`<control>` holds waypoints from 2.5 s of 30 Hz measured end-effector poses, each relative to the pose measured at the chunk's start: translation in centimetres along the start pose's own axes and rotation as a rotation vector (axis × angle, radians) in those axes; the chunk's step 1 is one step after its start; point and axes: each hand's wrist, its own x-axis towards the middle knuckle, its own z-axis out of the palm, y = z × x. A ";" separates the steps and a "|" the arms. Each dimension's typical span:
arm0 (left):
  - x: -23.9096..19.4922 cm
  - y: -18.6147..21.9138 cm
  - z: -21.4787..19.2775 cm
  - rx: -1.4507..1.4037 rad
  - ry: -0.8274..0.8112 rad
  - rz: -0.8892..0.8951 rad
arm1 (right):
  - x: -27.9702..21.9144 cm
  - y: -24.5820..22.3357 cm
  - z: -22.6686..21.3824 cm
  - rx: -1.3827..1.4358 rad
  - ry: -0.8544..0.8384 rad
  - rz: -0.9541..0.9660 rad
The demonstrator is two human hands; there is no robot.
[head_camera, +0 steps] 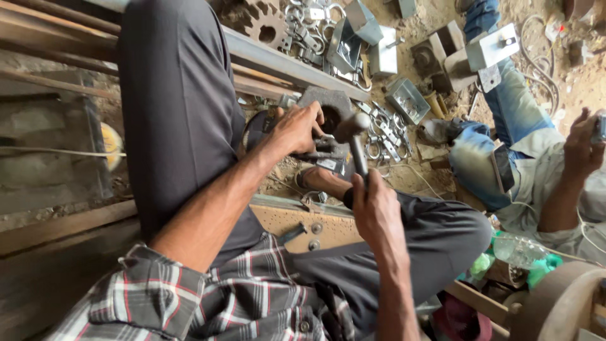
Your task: The person uses a hammer and a metal rod to shape metal components inside a hexagonal metal fixture. They position the rod against the component and strike it repeatedly with the hammer.
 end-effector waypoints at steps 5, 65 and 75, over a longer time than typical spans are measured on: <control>0.0 -0.1 0.4 0.003 0.000 -0.009 | -1.2 1.5 -0.3 -0.178 0.521 -0.460; 0.5 -0.7 0.2 0.014 -0.084 -0.036 | -0.8 -0.1 2.1 0.091 0.349 -0.292; 0.2 -0.7 1.9 0.078 0.068 0.052 | -0.8 4.9 4.2 0.786 -0.065 0.075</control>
